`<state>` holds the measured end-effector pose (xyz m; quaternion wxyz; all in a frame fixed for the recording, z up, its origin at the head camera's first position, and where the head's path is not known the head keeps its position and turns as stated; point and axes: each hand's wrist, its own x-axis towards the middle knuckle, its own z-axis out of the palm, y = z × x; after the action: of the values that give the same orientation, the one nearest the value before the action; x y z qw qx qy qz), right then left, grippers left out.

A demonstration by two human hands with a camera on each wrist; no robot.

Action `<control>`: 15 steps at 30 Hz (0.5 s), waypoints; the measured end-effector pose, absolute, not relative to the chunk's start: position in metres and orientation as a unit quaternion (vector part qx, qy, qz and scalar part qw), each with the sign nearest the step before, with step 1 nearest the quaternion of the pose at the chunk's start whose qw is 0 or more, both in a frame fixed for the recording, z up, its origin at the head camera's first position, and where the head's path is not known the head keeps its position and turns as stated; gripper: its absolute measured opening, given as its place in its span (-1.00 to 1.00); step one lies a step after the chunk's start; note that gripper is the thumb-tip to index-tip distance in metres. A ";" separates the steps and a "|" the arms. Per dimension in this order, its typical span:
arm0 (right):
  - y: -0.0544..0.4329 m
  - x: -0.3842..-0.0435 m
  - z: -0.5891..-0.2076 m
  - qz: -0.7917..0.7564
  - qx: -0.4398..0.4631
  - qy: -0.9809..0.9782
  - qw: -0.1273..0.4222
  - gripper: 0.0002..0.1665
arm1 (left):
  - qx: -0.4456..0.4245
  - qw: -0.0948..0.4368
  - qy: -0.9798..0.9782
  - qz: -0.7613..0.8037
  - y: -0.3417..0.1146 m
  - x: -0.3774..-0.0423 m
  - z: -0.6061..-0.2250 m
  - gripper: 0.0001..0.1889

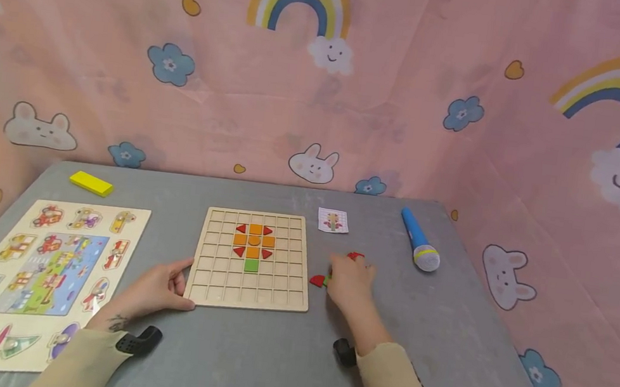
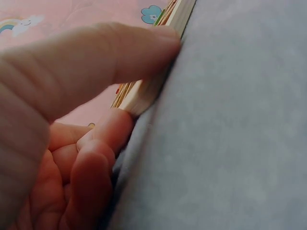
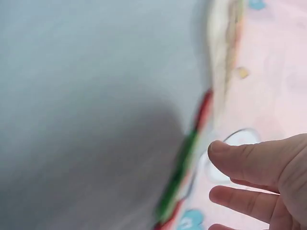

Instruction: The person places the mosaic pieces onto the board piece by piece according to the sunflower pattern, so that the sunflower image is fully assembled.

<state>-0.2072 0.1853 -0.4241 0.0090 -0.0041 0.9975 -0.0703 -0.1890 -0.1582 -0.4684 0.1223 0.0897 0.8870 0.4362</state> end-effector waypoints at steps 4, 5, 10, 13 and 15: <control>0.202 -0.201 -0.431 -0.019 -0.002 1.000 0.025 -0.59 | 0.089 0.125 0.885 0.439 -0.159 -0.188 -0.468 0.01; 0.204 -0.200 -0.432 -0.011 -0.006 1.000 0.024 -0.65 | 0.090 0.125 0.884 0.441 -0.159 -0.188 -0.468 0.01; 0.206 -0.199 -0.431 0.010 -0.019 0.999 0.031 -0.84 | 0.090 0.125 0.882 0.445 -0.159 -0.187 -0.468 0.02; 0.205 -0.201 -0.428 -0.005 -0.004 0.999 0.051 -0.95 | 0.092 0.123 0.883 0.442 -0.159 -0.188 -0.468 0.02; 0.203 -0.203 -0.423 -0.045 0.014 0.996 0.072 -0.99 | 0.095 0.124 0.884 0.440 -0.158 -0.188 -0.468 0.01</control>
<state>-0.2033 0.2029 -0.4229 0.0723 0.0141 0.9963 -0.0449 -0.1877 -0.1583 -0.4679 0.1237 0.0947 0.8844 0.4399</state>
